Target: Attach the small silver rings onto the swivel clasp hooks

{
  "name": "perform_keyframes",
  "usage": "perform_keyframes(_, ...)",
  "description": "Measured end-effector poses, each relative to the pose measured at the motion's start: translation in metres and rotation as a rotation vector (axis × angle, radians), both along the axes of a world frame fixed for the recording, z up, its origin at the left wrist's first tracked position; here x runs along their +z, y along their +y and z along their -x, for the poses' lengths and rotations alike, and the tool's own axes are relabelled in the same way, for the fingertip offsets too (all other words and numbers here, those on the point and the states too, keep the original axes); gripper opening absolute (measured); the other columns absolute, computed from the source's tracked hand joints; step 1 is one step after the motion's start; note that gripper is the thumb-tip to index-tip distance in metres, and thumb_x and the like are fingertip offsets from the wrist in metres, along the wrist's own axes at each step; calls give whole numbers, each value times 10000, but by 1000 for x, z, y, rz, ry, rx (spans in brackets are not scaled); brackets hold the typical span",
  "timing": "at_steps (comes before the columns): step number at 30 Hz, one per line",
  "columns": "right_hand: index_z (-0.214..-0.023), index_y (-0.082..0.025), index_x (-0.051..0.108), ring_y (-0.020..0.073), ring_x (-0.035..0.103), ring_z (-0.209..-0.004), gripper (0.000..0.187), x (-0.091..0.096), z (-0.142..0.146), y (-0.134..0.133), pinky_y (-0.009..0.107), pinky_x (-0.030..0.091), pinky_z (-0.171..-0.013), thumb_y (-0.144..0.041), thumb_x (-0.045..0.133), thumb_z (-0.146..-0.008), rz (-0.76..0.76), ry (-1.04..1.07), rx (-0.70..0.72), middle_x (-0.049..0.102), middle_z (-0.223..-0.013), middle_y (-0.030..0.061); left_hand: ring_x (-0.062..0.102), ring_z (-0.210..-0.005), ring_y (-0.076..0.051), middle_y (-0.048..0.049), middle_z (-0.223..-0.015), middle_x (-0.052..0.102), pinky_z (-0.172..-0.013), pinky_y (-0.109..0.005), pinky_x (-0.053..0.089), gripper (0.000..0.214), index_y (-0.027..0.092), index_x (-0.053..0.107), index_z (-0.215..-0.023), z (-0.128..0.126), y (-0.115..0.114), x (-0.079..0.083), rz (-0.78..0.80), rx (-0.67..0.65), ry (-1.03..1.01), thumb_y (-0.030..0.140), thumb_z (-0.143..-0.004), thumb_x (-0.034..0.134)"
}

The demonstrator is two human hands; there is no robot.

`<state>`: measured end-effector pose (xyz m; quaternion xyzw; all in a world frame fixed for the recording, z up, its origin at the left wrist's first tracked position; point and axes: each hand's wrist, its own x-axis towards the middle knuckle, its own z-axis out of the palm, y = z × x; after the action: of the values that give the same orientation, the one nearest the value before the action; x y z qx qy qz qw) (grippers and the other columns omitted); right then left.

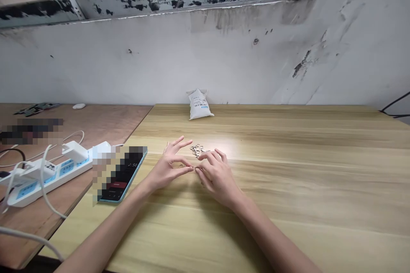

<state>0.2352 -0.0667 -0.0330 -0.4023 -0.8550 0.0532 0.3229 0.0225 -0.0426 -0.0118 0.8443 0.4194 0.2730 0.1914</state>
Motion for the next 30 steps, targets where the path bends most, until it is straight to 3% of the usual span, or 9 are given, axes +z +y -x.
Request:
perform_keyframes(6,-828,-218,598,188,559,-945,210,6,7,-6,448,386,-993,-236,452,-978,131,33,41,626,-978,45,218,-1464,-329,-41,-1500,437,-1128,-722,-59,174,207,700,-751,-10,-12,3,-341,-64,261,155,-880,596)
perform_keyframes(9,-776,-215,589,175,566,-916,268,10,6,-8,389,430,-919,-244,433,-992,233,77,47,627,-918,32,268,-1447,-329,-64,-1501,434,-1141,-697,-106,198,191,689,-769,-19,-18,3,-419,-82,309,75,-862,558)
perform_keyframes(13,-778,-226,643,177,574,-891,294,14,-11,1,382,430,-892,-314,459,-990,268,32,86,635,-901,29,262,-1442,-348,-85,-1519,395,-1142,-709,-27,63,211,724,-848,-6,-9,2,-352,-35,302,235,-838,666)
perform_keyframes(15,-782,-222,666,185,576,-860,312,12,-19,9,389,424,-872,-357,469,-984,252,-9,50,637,-881,41,255,-1444,-345,-98,-1513,397,-1140,-714,36,203,238,720,-999,9,1,1,-282,7,302,291,-804,715)
perform_keyframes(18,-806,-225,694,185,583,-802,382,2,-23,20,381,417,-829,-384,409,-1005,206,-43,-70,624,-813,45,284,-1431,-329,-70,-1452,473,-1152,-694,44,161,267,734,-958,28,12,-1,-213,15,298,321,-808,710)
perform_keyframes(22,-925,-232,704,166,595,-771,370,-3,-23,26,369,412,-831,-351,367,-1018,199,-56,-150,623,-811,32,303,-1422,-312,-55,-1415,505,-1160,-670,37,93,269,744,-860,34,15,-5,-179,6,321,328,-837,677)
perform_keyframes(26,-938,-232,706,149,584,-678,267,14,-43,23,351,425,-769,-324,458,-976,259,-75,-136,651,-822,23,333,-1405,-305,-50,-1384,534,-1155,-661,98,125,287,750,-870,31,15,-8,-147,18,327,351,-869,642)
perform_keyframes(30,-887,-246,708,148,579,-648,128,32,-64,14,267,411,-582,-301,592,-883,472,-152,35,648,-757,10,354,-1387,-306,-48,-1360,550,-1142,-661,151,128,283,749,-865,29,16,-10,-110,18,290,338,-878,634)
